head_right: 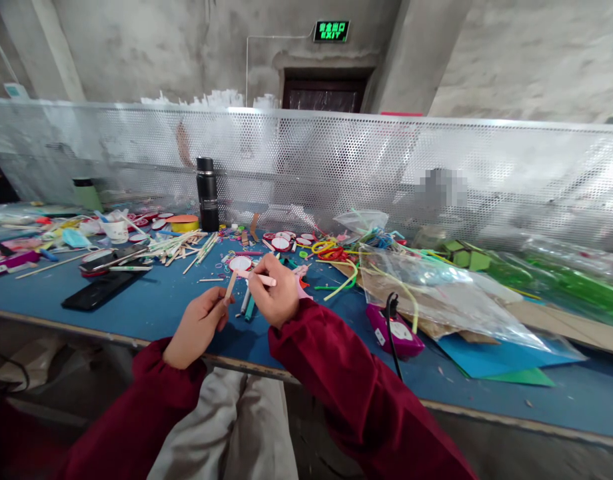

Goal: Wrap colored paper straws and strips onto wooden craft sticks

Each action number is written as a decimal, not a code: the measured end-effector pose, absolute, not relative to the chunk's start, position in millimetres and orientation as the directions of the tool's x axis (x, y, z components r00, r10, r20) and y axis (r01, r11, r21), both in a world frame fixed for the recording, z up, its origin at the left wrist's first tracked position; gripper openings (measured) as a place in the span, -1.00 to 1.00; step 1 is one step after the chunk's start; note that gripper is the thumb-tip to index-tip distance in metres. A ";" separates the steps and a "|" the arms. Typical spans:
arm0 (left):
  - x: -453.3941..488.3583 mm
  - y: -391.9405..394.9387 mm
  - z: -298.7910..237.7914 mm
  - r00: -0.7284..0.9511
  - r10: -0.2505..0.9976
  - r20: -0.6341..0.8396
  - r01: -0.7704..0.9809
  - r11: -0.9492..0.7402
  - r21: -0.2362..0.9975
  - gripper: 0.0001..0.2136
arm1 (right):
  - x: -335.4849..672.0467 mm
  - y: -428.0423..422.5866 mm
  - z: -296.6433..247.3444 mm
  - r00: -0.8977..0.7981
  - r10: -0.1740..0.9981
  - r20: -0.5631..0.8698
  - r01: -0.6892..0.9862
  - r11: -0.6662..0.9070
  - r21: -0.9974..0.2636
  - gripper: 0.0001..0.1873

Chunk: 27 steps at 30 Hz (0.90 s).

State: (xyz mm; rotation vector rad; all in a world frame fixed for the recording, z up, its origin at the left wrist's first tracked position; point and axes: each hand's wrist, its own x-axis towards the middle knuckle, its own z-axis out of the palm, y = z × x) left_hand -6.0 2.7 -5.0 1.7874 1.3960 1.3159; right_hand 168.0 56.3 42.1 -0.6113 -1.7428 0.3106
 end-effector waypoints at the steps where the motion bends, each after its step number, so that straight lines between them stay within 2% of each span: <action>1: -5.9 2.8 -5.2 0.001 0.927 0.376 0.425 -0.341 0.839 -0.78 | 168.0 56.6 42.0 -0.152 0.554 0.819 0.246 0.823 -0.512 -0.84; 27: -6.5 3.1 -6.8 0.000 0.924 0.382 0.429 -0.345 0.835 -0.76 | 169.0 57.3 41.3 -0.143 0.547 0.825 0.258 0.825 -0.502 -0.83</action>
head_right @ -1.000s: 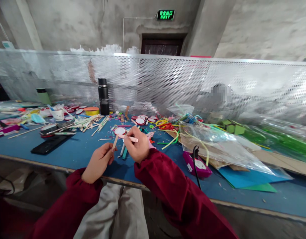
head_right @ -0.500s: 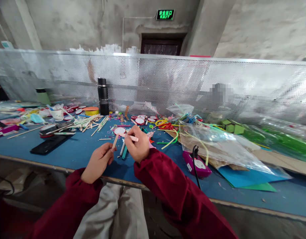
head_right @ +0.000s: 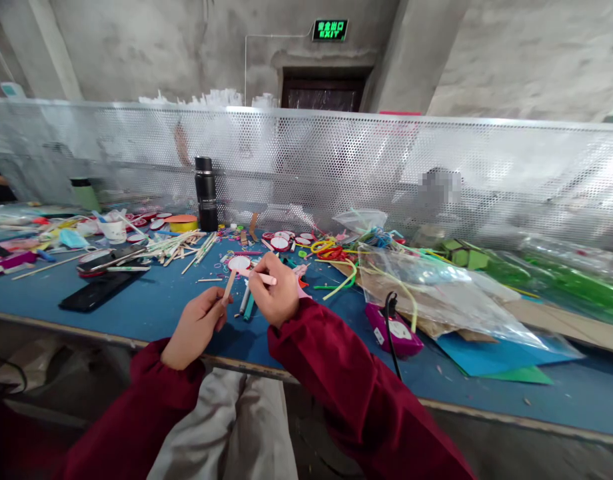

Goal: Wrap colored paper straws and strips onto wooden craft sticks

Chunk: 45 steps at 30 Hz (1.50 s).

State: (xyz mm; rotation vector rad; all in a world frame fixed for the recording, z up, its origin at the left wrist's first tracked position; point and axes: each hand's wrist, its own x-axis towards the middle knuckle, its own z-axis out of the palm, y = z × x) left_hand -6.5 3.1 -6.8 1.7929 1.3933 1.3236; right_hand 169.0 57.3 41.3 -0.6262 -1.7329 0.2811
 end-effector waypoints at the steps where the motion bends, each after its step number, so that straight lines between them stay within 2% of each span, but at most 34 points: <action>1: -6.5 3.0 -6.9 -0.001 0.925 0.381 0.427 -0.344 0.836 -0.76 | 169.1 57.2 41.4 -0.148 0.551 0.822 0.255 0.824 -0.506 -0.84; 9: -7.5 3.5 -8.0 0.004 0.922 0.387 0.429 -0.351 0.832 -0.79 | 168.9 56.1 43.3 -0.146 0.556 0.818 0.282 0.816 -0.504 -0.84; 14: -6.7 3.0 -7.4 -0.001 0.922 0.386 0.423 -0.349 0.836 -0.77 | 168.3 55.2 43.7 -0.205 0.569 0.796 0.232 0.819 -0.525 -0.84; 18: -6.8 2.6 -7.4 -0.004 0.922 0.387 0.422 -0.349 0.836 -0.78 | 168.6 55.1 44.0 -0.163 0.571 0.804 0.280 0.808 -0.518 -0.84; 45: -6.3 2.5 -5.8 0.003 0.920 0.391 0.430 -0.354 0.831 -0.77 | 168.5 54.5 45.4 -0.169 0.578 0.798 0.265 0.806 -0.528 -0.85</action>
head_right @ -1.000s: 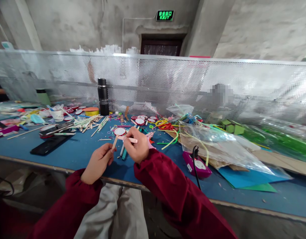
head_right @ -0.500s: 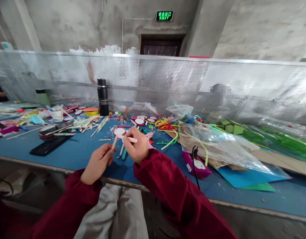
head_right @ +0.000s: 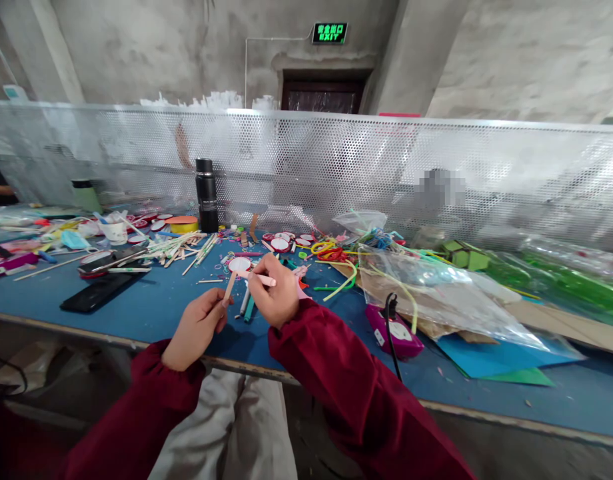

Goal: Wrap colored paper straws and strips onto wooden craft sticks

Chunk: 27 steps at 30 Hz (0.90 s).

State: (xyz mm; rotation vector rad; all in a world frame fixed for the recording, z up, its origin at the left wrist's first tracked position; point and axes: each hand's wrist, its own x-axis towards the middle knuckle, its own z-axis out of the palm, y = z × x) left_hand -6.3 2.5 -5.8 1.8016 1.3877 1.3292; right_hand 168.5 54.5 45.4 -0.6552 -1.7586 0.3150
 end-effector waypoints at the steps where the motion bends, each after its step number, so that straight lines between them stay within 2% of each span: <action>1: -6.2 2.4 -5.5 0.004 0.920 0.391 0.431 -0.354 0.830 -0.77 | 168.4 54.2 45.4 -0.182 0.582 0.793 0.259 0.806 -0.532 -0.85; 7: -6.5 1.8 -5.8 0.001 0.921 0.389 0.422 -0.353 0.835 -0.78 | 169.6 54.8 45.0 -0.164 0.584 0.795 0.277 0.801 -0.531 -0.84; 11: -6.6 2.6 -7.9 -0.013 0.919 0.395 0.407 -0.356 0.842 -0.78 | 172.2 59.8 45.7 -0.076 0.577 0.813 0.235 0.803 -0.548 -0.85; 15: -6.3 2.9 -8.8 -0.015 0.924 0.382 0.409 -0.343 0.846 -0.75 | 175.1 67.8 47.6 -0.018 0.620 0.784 0.191 0.772 -0.606 -0.89; 17: -6.1 2.2 -8.2 -0.014 0.928 0.372 0.407 -0.334 0.850 -0.74 | 177.1 72.0 49.1 -0.034 0.646 0.762 0.199 0.752 -0.629 -0.84; 21: -5.4 0.2 -6.2 -0.020 0.936 0.351 0.399 -0.315 0.861 -0.73 | 183.7 80.0 54.0 -0.060 0.689 0.722 0.330 0.697 -0.637 -0.76; 24: -4.8 -1.0 -5.2 -0.024 0.939 0.343 0.389 -0.307 0.869 -0.72 | 189.4 85.2 56.8 -0.058 0.675 0.736 0.457 0.673 -0.581 -0.73; 27: -4.6 -1.8 -5.3 -0.030 0.942 0.335 0.368 -0.301 0.880 -0.71 | 194.6 86.8 54.3 -0.137 0.712 0.689 0.556 0.630 -0.542 -0.66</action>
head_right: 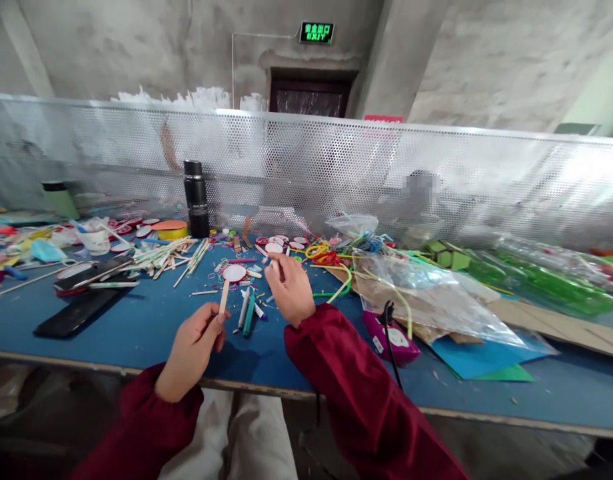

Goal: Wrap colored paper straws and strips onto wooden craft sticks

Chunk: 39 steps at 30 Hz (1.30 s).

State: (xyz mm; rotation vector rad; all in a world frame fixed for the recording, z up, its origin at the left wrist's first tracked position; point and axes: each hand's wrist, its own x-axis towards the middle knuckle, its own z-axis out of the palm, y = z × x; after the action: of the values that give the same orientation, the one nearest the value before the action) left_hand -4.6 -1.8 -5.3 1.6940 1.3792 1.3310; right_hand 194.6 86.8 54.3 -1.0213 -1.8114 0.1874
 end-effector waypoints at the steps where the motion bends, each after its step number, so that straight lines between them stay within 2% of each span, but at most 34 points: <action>1: -4.6 -2.0 -5.4 -0.030 0.942 0.333 0.360 -0.301 0.883 -0.70 | 196.2 85.6 51.7 -0.172 0.736 0.655 0.585 0.611 -0.533 -0.63; 4: -4.9 -3.0 -5.7 -0.012 0.944 0.330 0.336 -0.307 0.890 -0.69 | 200.9 75.9 40.4 -0.258 0.777 0.574 0.656 0.577 -0.487 -0.56; 6: -5.0 -3.8 -5.7 -0.005 0.945 0.328 0.316 -0.310 0.897 -0.69 | 202.8 64.6 32.8 -0.316 0.790 0.525 0.679 0.575 -0.456 -0.61; 11: -4.8 -5.5 -4.9 -0.008 0.943 0.332 0.275 -0.318 0.908 -0.70 | 197.4 34.8 26.0 -0.286 0.837 0.467 0.779 0.487 -0.396 -0.73; 16: -5.7 -5.3 -4.5 -0.021 0.939 0.344 0.265 -0.326 0.907 -0.71 | 181.8 28.7 27.0 -0.242 0.864 0.442 0.877 0.389 -0.281 -0.76; 22: -6.2 -4.9 -5.0 -0.030 0.936 0.351 0.262 -0.332 0.906 -0.71 | 169.5 34.6 23.3 -0.270 0.888 0.372 0.917 0.354 -0.182 -0.73; 27: -6.0 -6.2 -3.7 -0.034 0.935 0.352 0.253 -0.333 0.908 -0.70 | 168.5 34.2 20.2 -0.257 0.907 0.333 0.927 0.329 -0.182 -0.69; 31: -5.8 -8.1 -1.2 -0.036 0.936 0.349 0.248 -0.330 0.911 -0.70 | 169.2 35.1 18.1 -0.293 0.900 0.324 0.906 0.369 -0.207 -0.71; 39: -5.8 -7.4 -2.8 -0.046 0.937 0.347 0.251 -0.326 0.911 -0.71 | 173.6 36.3 17.8 -0.281 0.890 0.358 0.863 0.398 -0.311 -0.74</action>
State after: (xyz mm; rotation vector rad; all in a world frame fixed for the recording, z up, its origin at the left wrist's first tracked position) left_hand -5.8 -7.4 -2.8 1.6101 1.2747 1.4106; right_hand 173.6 36.3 17.8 -1.4975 -2.1852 0.0763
